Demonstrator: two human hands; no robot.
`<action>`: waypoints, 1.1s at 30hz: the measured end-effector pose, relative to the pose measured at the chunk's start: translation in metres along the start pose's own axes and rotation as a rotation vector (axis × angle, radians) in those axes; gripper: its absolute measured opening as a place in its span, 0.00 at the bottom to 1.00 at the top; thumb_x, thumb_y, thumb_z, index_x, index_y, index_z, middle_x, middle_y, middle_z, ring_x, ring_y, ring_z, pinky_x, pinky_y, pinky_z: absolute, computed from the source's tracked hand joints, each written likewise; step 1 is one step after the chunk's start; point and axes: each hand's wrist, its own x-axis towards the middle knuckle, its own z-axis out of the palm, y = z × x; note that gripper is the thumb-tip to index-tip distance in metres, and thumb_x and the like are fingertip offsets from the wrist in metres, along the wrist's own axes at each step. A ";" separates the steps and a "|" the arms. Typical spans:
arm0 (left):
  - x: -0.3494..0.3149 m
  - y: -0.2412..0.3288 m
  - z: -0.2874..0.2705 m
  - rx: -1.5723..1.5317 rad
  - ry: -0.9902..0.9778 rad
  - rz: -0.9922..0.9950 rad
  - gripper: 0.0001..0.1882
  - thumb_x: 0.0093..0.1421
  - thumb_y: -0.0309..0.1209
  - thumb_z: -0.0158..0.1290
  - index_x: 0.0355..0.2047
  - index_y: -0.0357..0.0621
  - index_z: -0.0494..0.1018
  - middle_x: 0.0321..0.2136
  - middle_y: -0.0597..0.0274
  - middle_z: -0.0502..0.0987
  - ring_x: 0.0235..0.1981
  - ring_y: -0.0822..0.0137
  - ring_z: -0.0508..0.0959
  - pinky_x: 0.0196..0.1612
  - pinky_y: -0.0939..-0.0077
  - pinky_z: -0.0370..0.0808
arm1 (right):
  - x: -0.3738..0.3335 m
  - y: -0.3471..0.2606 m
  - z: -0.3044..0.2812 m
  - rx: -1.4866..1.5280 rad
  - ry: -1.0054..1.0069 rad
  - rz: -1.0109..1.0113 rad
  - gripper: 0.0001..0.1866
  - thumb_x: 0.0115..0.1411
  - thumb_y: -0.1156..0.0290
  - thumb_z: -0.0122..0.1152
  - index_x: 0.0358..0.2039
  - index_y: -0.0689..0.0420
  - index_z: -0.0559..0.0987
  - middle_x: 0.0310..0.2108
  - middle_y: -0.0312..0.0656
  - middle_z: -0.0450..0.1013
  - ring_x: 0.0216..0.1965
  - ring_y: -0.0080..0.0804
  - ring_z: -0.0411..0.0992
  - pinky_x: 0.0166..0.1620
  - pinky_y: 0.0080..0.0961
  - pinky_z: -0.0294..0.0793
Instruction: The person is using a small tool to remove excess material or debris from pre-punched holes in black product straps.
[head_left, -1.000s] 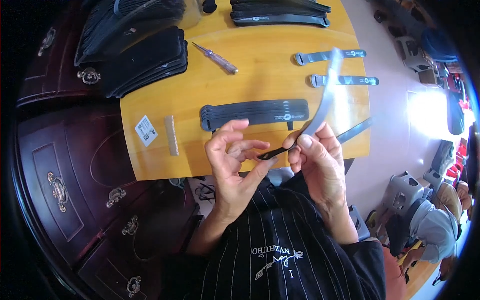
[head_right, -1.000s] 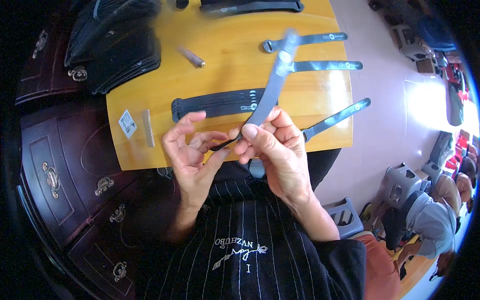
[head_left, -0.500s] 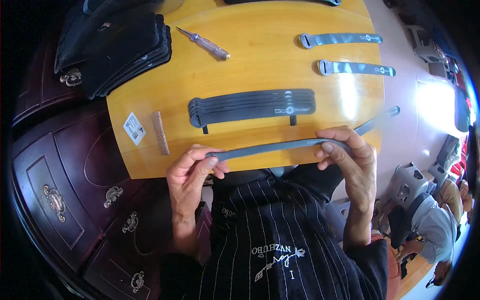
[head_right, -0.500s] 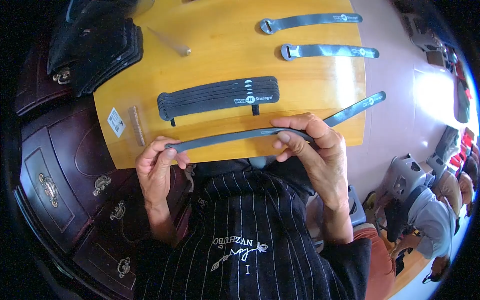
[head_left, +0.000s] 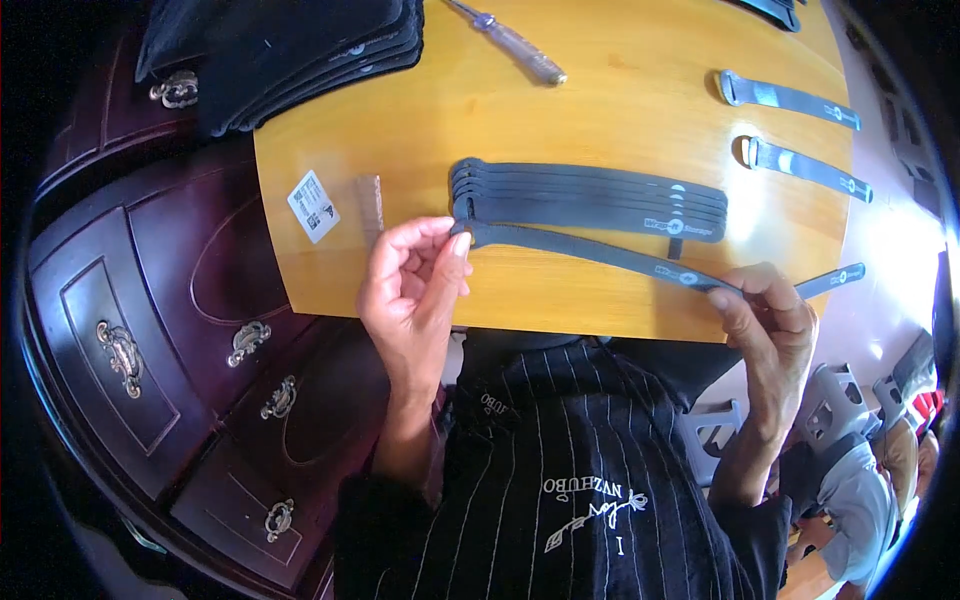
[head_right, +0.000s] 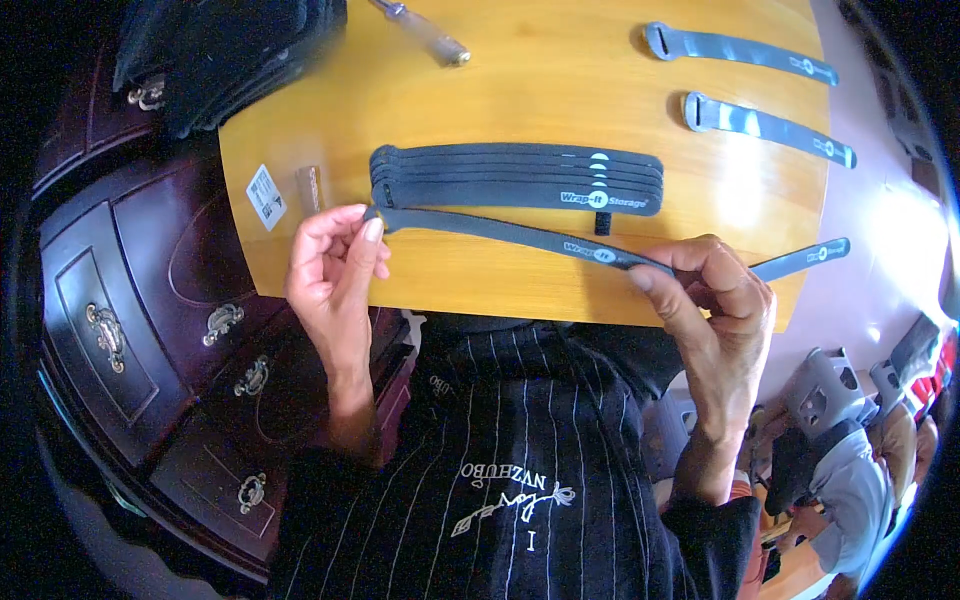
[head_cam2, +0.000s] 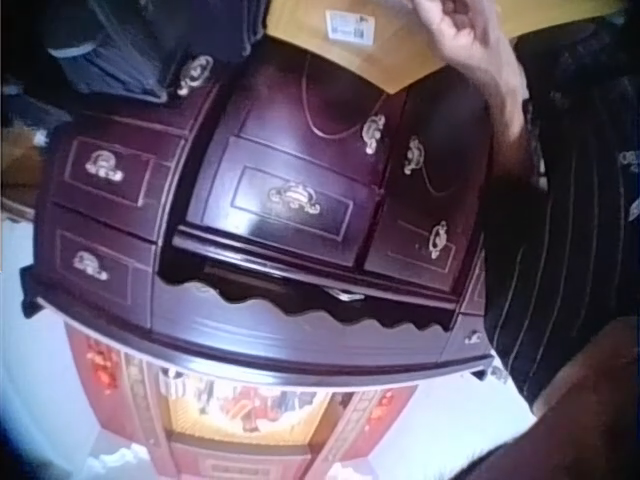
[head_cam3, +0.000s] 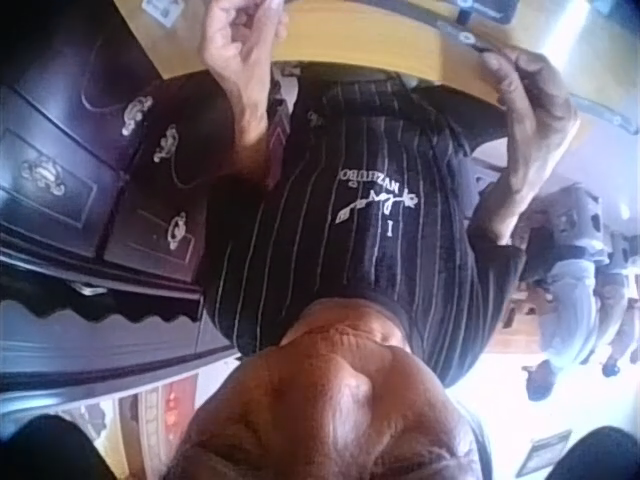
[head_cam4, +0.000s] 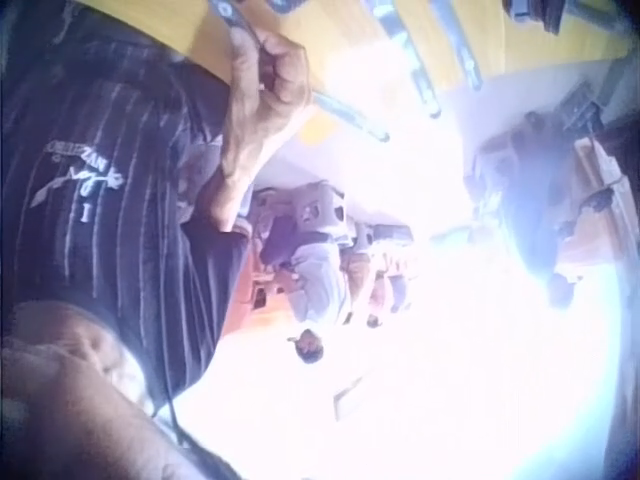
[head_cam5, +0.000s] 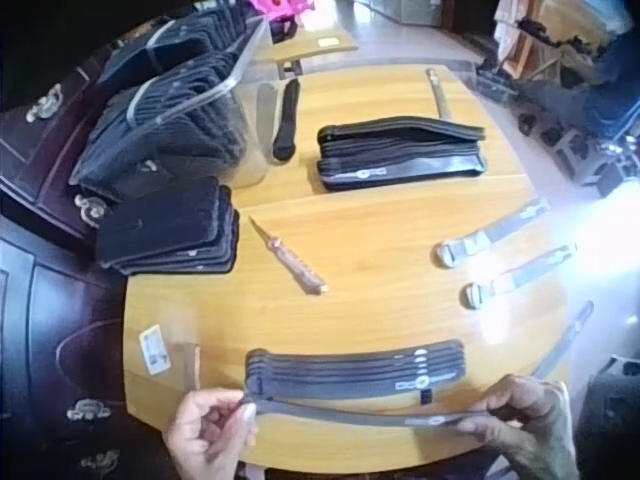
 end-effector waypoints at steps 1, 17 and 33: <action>0.002 -0.001 -0.001 0.022 0.007 0.008 0.09 0.57 0.18 0.57 0.38 0.34 0.73 0.27 0.64 0.75 0.25 0.80 0.73 0.25 0.88 0.70 | 0.001 -0.004 0.000 0.012 -0.012 0.037 0.08 0.50 0.74 0.69 0.28 0.62 0.79 0.20 0.31 0.71 0.21 0.13 0.64 0.23 0.13 0.63; 0.011 -0.006 0.005 0.087 0.017 0.033 0.08 0.56 0.17 0.57 0.36 0.35 0.72 0.29 0.68 0.74 0.29 0.83 0.72 0.32 0.90 0.70 | 0.021 0.009 -0.002 -0.159 0.027 0.027 0.09 0.53 0.69 0.68 0.26 0.59 0.77 0.19 0.27 0.69 0.20 0.12 0.57 0.24 0.13 0.54; 0.009 -0.007 0.013 0.122 0.062 0.000 0.07 0.57 0.18 0.56 0.35 0.37 0.71 0.27 0.71 0.72 0.27 0.85 0.69 0.30 0.91 0.67 | 0.023 0.005 -0.004 -0.160 0.006 0.096 0.08 0.54 0.71 0.67 0.26 0.60 0.77 0.18 0.29 0.68 0.19 0.12 0.59 0.22 0.14 0.56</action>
